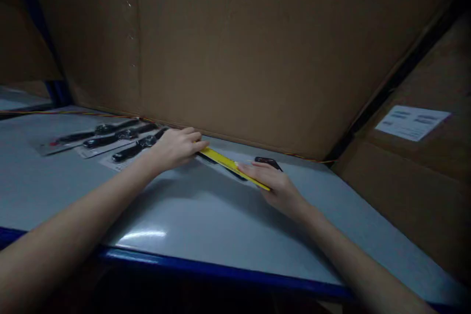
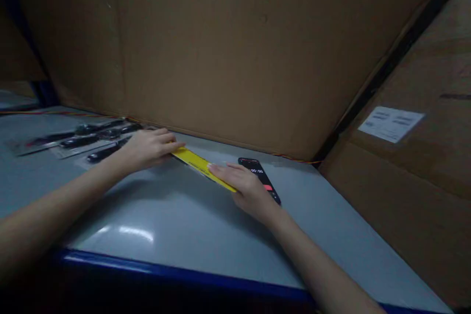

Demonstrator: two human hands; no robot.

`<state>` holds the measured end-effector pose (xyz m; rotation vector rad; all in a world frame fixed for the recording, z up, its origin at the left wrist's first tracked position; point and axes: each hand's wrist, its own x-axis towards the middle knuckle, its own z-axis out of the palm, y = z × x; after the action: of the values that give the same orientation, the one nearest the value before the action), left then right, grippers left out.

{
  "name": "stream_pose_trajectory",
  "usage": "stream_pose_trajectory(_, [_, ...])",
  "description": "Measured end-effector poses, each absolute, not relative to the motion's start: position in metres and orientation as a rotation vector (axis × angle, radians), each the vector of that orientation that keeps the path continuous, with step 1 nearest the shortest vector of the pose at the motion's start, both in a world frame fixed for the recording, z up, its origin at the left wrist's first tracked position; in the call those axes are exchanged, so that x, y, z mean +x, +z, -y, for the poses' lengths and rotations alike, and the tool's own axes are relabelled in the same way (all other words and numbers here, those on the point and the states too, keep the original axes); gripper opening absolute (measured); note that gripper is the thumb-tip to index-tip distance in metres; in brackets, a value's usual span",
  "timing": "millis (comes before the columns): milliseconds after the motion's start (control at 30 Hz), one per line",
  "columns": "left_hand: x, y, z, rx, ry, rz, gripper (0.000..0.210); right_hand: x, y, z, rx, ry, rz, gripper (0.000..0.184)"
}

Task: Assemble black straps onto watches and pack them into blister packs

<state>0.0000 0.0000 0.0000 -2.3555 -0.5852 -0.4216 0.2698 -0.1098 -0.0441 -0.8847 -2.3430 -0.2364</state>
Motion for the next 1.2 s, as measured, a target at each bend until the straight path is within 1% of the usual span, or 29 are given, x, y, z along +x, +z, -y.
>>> stream_pose_trajectory(100, [-0.002,-0.004,-0.005,-2.494,-0.476,0.511,0.034,0.272,-0.042,0.114,-0.877,-0.309,2.223,0.054])
stream_pose_trajectory(200, [-0.004,-0.007,-0.011,-2.625,-0.501,0.535,0.042,0.274,-0.04,0.116,-0.893,-0.336,2.145,0.044])
stream_pose_trajectory(300, [-0.006,-0.007,-0.015,-2.694,-0.486,0.652,0.046,0.275,-0.037,0.116,-0.933,-0.268,2.147,0.037])
stream_pose_trajectory(400, [-0.01,-0.004,-0.017,-2.728,-0.507,0.734,0.041,0.278,-0.033,0.115,-0.97,-0.157,2.16,0.034])
stream_pose_trajectory(533, [-0.023,0.003,-0.023,-2.643,-0.497,0.929,0.039,0.292,-0.026,0.116,-1.055,-0.087,2.041,0.028])
stream_pose_trajectory(733, [-0.045,0.012,-0.033,-2.456,-0.489,1.223,0.041,0.33,-0.011,0.117,-1.149,-0.051,1.659,0.017])
stream_pose_trajectory(933, [-0.047,0.017,-0.031,-2.379,-0.539,1.408,0.043,0.375,-0.008,0.11,-1.198,-0.004,1.372,0.037])
stream_pose_trajectory(1033, [-0.048,0.018,-0.031,-2.317,-0.531,1.481,0.043,0.398,-0.011,0.106,-1.19,0.088,1.22,0.042])
stream_pose_trajectory(1133, [-0.049,0.02,-0.029,-2.243,-0.563,1.569,0.043,0.408,-0.015,0.102,-1.085,0.085,0.978,0.048])
stream_pose_trajectory(1200, [-0.049,0.023,-0.027,-2.211,-0.61,1.603,0.042,0.4,-0.019,0.097,-1.149,0.257,0.9,0.053])
